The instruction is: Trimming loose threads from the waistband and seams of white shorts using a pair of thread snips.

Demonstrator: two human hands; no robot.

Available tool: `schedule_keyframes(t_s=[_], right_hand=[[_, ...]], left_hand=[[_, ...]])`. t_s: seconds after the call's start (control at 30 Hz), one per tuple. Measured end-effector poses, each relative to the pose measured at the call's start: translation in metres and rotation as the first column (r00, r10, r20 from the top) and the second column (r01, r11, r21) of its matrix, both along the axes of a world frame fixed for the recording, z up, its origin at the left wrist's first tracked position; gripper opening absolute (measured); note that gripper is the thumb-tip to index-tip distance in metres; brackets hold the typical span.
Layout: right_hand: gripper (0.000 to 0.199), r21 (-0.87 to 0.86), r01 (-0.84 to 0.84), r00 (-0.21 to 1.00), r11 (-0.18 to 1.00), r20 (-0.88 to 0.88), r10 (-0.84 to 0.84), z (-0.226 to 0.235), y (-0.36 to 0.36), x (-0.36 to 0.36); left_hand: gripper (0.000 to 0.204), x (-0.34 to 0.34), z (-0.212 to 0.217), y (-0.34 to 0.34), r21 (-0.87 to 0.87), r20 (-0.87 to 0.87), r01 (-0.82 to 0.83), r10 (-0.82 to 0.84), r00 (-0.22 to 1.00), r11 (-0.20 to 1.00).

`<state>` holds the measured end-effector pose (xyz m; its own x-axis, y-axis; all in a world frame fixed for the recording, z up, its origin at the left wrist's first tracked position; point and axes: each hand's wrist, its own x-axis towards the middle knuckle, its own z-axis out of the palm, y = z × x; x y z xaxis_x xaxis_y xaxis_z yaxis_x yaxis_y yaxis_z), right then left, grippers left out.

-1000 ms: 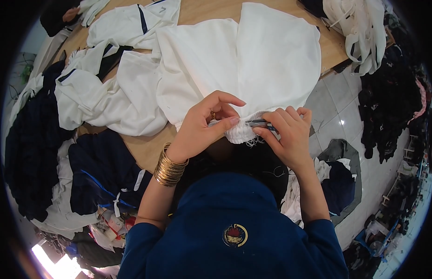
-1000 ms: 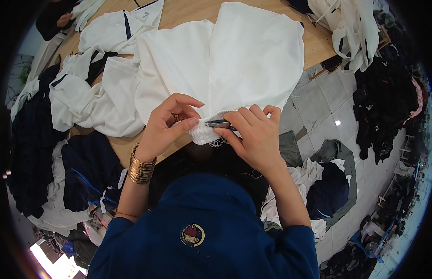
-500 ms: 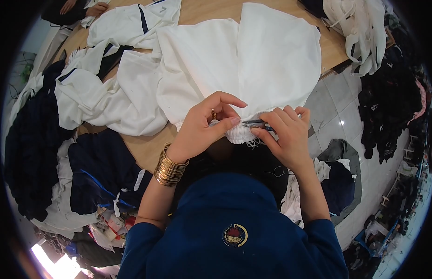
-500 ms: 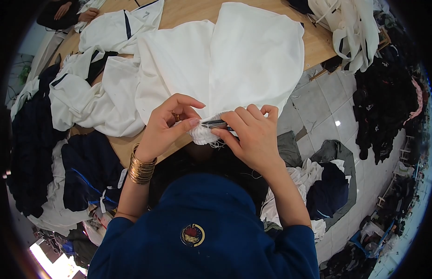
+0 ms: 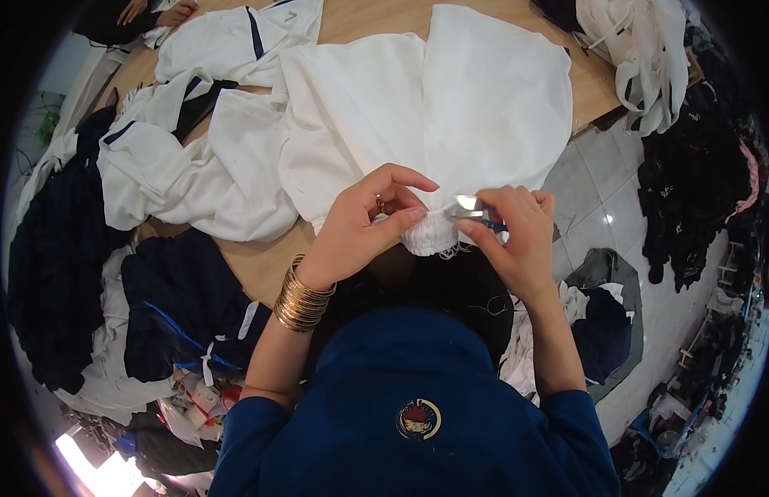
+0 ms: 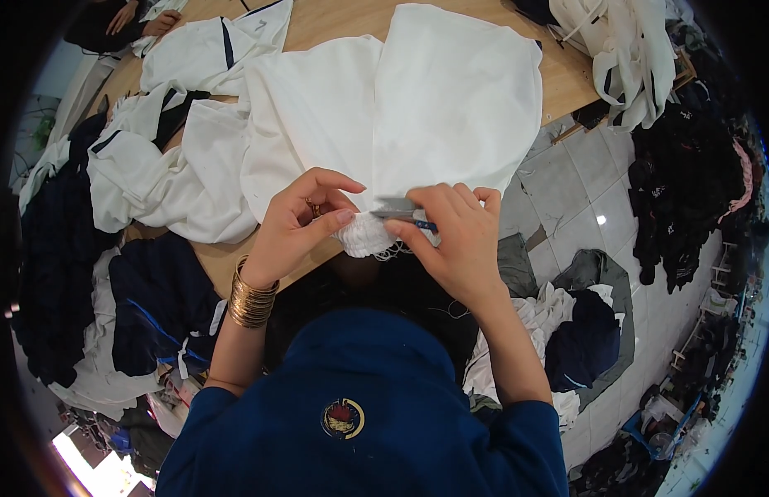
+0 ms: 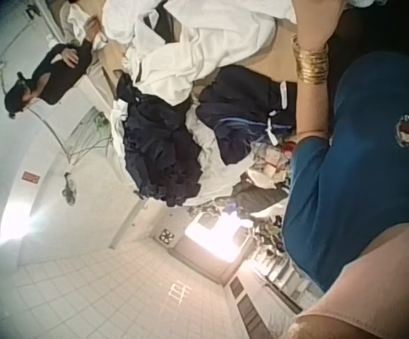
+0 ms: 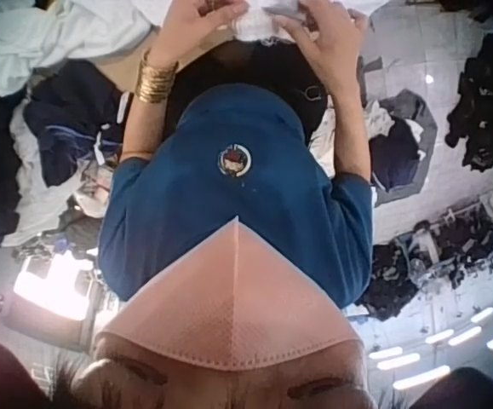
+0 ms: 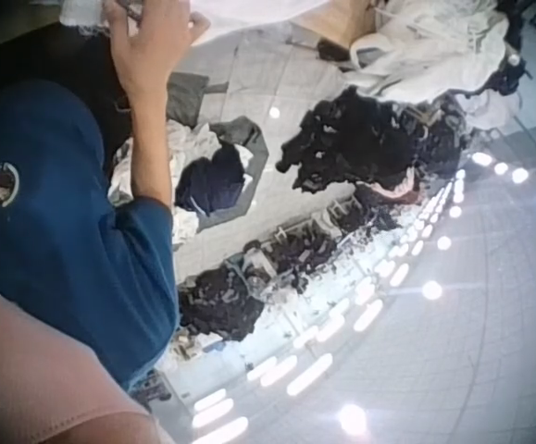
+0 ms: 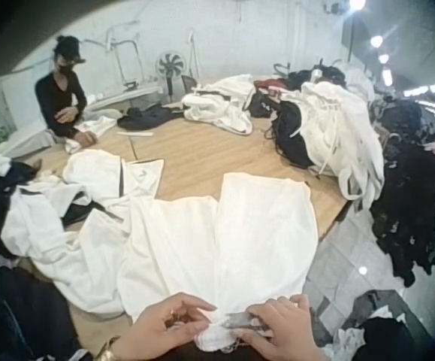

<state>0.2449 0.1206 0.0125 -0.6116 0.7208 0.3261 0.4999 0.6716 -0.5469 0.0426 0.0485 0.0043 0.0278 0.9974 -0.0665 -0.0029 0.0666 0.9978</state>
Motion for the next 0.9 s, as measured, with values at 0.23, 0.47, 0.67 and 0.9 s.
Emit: schedule_keyframes(t_s=[0.23,0.47,0.67,0.9], right_hand=[[0.025,0.048,-0.102,0.988,0.994,-0.115,0.107,-0.010,-0.015,-0.006],[0.029,-0.330,-0.341,0.937,0.880,-0.195,0.290,-0.003,-0.009,0.005],[0.021,-0.699,-0.404,0.727,0.589,0.145,0.671,0.024,0.000,0.023],[0.036,-0.316,-0.035,0.997,0.948,0.049,0.052,0.018,-0.009,0.008]], left_hand=[[0.024,0.005,0.002,0.003,-0.034,0.044,-0.019,0.021,0.999,0.999],[0.022,0.004,0.003,0.005,-0.040,0.038,-0.047,0.049,0.998,0.998],[0.023,0.003,0.004,0.004,-0.023,0.027,-0.050,0.051,0.998,0.998],[0.026,0.003,0.006,0.005,-0.043,0.025,-0.040,0.041,0.999,0.998]])
